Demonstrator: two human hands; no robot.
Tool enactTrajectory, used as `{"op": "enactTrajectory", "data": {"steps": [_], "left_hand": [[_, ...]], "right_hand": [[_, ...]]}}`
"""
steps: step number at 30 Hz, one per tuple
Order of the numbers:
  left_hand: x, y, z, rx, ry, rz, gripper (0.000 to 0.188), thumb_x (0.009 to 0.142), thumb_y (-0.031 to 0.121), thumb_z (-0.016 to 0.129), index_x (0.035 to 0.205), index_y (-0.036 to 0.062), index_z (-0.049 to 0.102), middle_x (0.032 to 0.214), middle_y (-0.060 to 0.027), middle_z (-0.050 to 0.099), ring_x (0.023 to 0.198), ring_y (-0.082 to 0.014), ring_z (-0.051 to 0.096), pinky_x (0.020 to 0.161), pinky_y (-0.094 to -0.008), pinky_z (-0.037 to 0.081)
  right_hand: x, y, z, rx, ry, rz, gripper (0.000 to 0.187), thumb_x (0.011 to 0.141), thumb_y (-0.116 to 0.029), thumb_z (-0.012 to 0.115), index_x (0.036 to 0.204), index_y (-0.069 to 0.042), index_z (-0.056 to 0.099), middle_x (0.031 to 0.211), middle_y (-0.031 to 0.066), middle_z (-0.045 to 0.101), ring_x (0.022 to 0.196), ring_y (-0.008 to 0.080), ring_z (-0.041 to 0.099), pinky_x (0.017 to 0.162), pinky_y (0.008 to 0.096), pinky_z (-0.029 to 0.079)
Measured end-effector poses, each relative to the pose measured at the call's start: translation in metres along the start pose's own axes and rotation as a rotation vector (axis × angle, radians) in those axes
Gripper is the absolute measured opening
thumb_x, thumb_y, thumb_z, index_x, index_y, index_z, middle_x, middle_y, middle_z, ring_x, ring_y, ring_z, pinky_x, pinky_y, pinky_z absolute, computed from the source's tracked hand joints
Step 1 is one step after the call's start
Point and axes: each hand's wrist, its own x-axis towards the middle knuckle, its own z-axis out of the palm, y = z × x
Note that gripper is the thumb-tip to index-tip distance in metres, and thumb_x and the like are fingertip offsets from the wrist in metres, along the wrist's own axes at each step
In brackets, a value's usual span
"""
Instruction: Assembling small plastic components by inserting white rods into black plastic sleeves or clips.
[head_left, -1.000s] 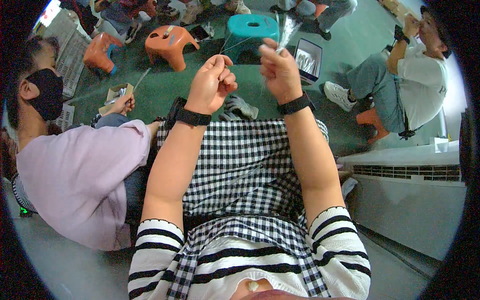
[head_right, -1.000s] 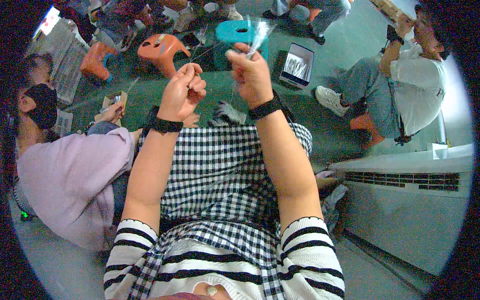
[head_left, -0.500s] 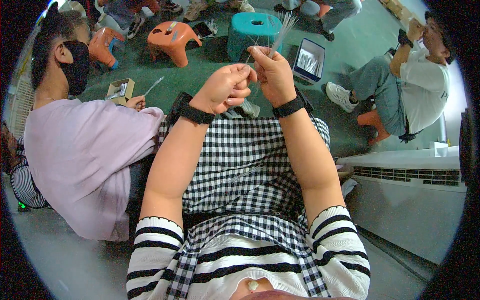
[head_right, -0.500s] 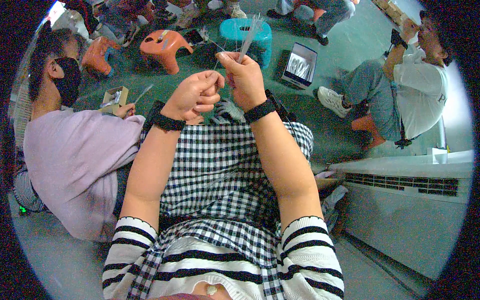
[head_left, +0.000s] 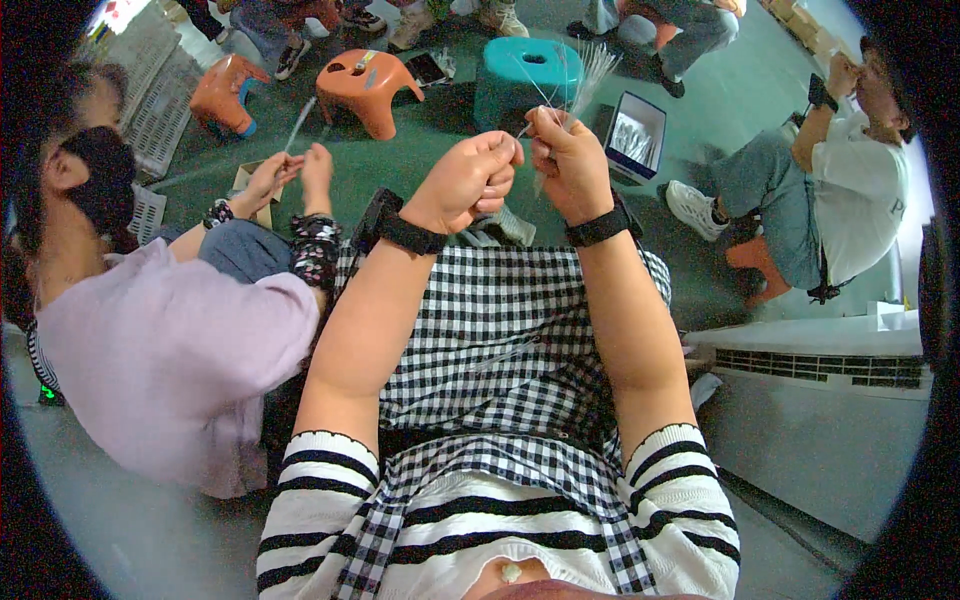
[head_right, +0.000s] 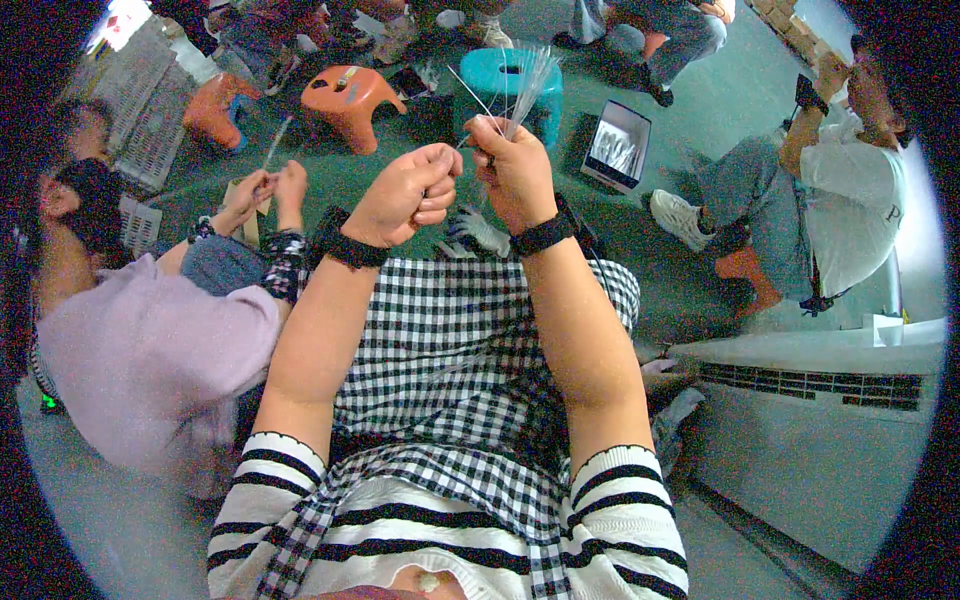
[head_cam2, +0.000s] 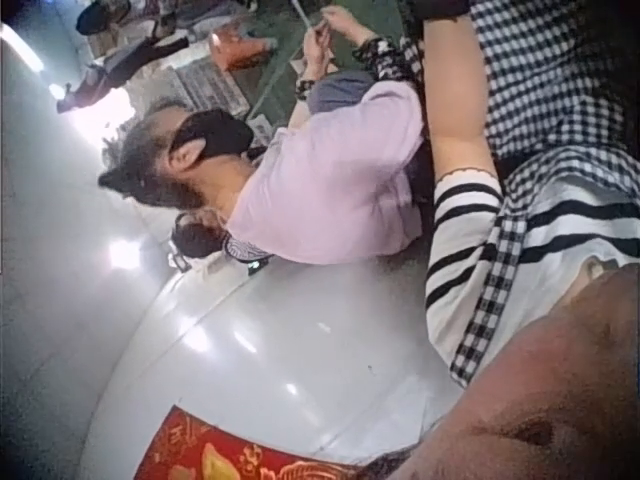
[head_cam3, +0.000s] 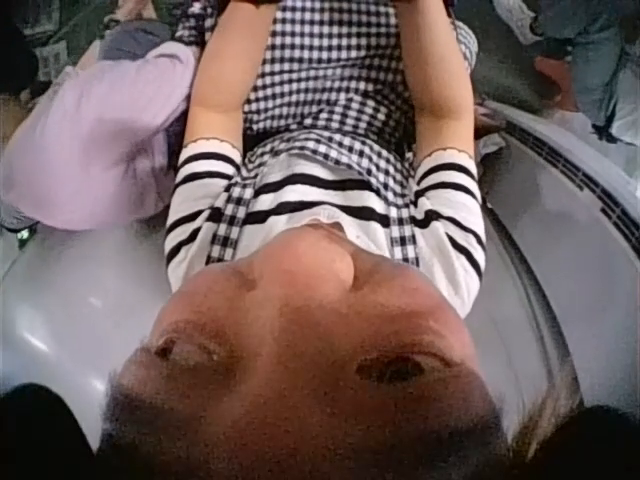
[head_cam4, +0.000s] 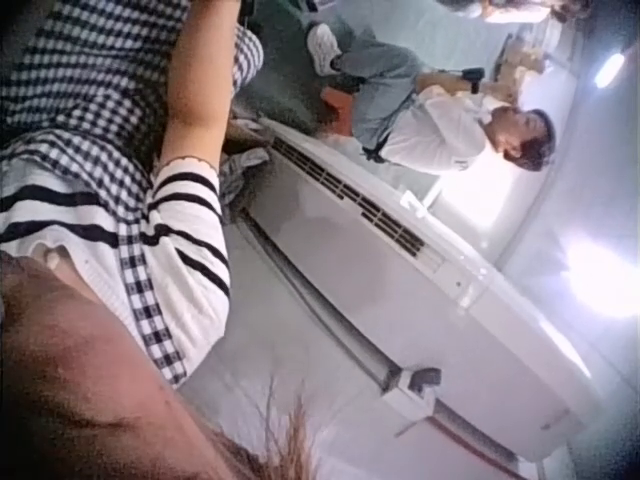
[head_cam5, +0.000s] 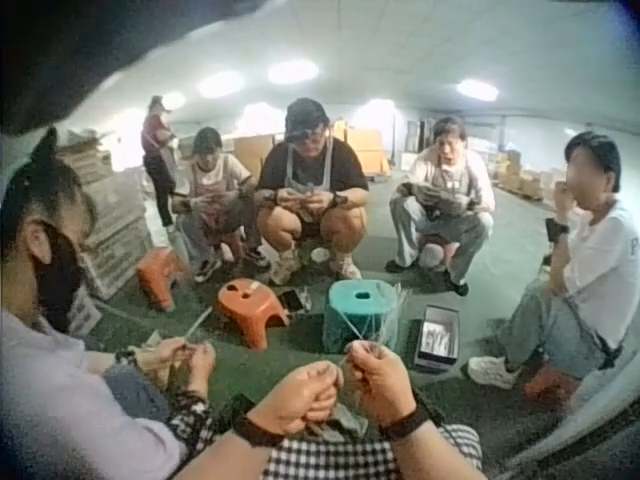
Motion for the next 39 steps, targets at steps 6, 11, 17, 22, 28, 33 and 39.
{"op": "enactTrajectory", "data": {"steps": [6,11,17,22,28,33,39], "left_hand": [[-0.002,0.000,0.001,0.335,0.183,0.060,0.026,0.092,0.024,0.051,0.103,0.0025,0.060,0.077,-0.0029,0.062,0.050,-0.0038,0.050,0.039,-0.0152,0.032],[-0.002,0.000,-0.001,0.473,0.178,0.057,0.024,0.090,0.025,0.054,0.090,0.0021,0.064,0.069,-0.0020,0.060,0.048,-0.0042,0.049,0.040,-0.0161,0.034],[-0.005,0.004,0.000,0.520,0.123,0.086,0.029,0.089,0.028,0.054,0.075,0.0041,0.062,0.052,0.0030,0.051,0.043,-0.0038,0.043,0.040,-0.0174,0.032],[-0.006,0.006,-0.003,0.506,0.146,0.095,0.027,0.086,0.027,0.057,0.070,0.0055,0.061,0.050,0.0035,0.049,0.042,-0.0040,0.042,0.039,-0.0182,0.030],[-0.008,0.006,-0.001,0.509,0.118,0.058,0.026,0.086,0.026,0.057,0.071,0.0054,0.062,0.053,0.0026,0.052,0.045,-0.0043,0.044,0.042,-0.0183,0.032],[-0.010,0.006,-0.001,0.481,0.113,0.096,0.024,0.088,0.025,0.055,0.076,0.0055,0.063,0.057,0.0022,0.055,0.048,-0.0040,0.046,0.045,-0.0165,0.033],[-0.007,0.011,-0.010,0.593,0.124,0.008,0.025,0.089,0.026,0.052,0.083,0.0048,0.063,0.069,0.0003,0.059,0.059,-0.0063,0.052,0.050,-0.0190,0.038]], "right_hand": [[0.002,-0.003,-0.005,0.045,0.013,0.018,0.015,0.086,-0.018,0.060,0.087,-0.003,0.057,0.071,0.0010,0.057,0.051,0.0048,0.044,0.041,0.0174,0.028],[0.002,-0.010,-0.007,0.112,0.003,-0.008,0.014,0.087,-0.016,0.059,0.088,-0.003,0.055,0.070,0.0013,0.056,0.050,0.0047,0.043,0.041,0.0167,0.029],[0.003,-0.016,-0.008,0.031,0.107,-0.028,0.019,0.089,-0.019,0.056,0.091,-0.001,0.055,0.071,0.0002,0.051,0.050,0.0037,0.036,0.042,0.0177,0.025],[0.009,-0.021,-0.019,0.066,0.099,-0.061,0.019,0.088,-0.019,0.057,0.090,-0.001,0.056,0.069,-0.0009,0.049,0.051,0.0041,0.035,0.042,0.0182,0.025],[0.011,-0.023,-0.021,0.112,0.175,-0.090,0.017,0.088,-0.018,0.057,0.089,-0.001,0.057,0.067,-0.0020,0.048,0.052,0.0041,0.036,0.042,0.0179,0.025],[0.015,-0.027,-0.033,0.051,0.180,-0.160,0.013,0.086,-0.017,0.060,0.084,-0.004,0.058,0.069,-0.0018,0.052,0.056,0.0054,0.042,0.042,0.0180,0.028],[0.017,-0.034,-0.050,0.155,0.223,-0.241,0.013,0.085,-0.018,0.061,0.084,-0.005,0.058,0.069,-0.0017,0.052,0.058,0.0061,0.043,0.042,0.0187,0.028]]}}
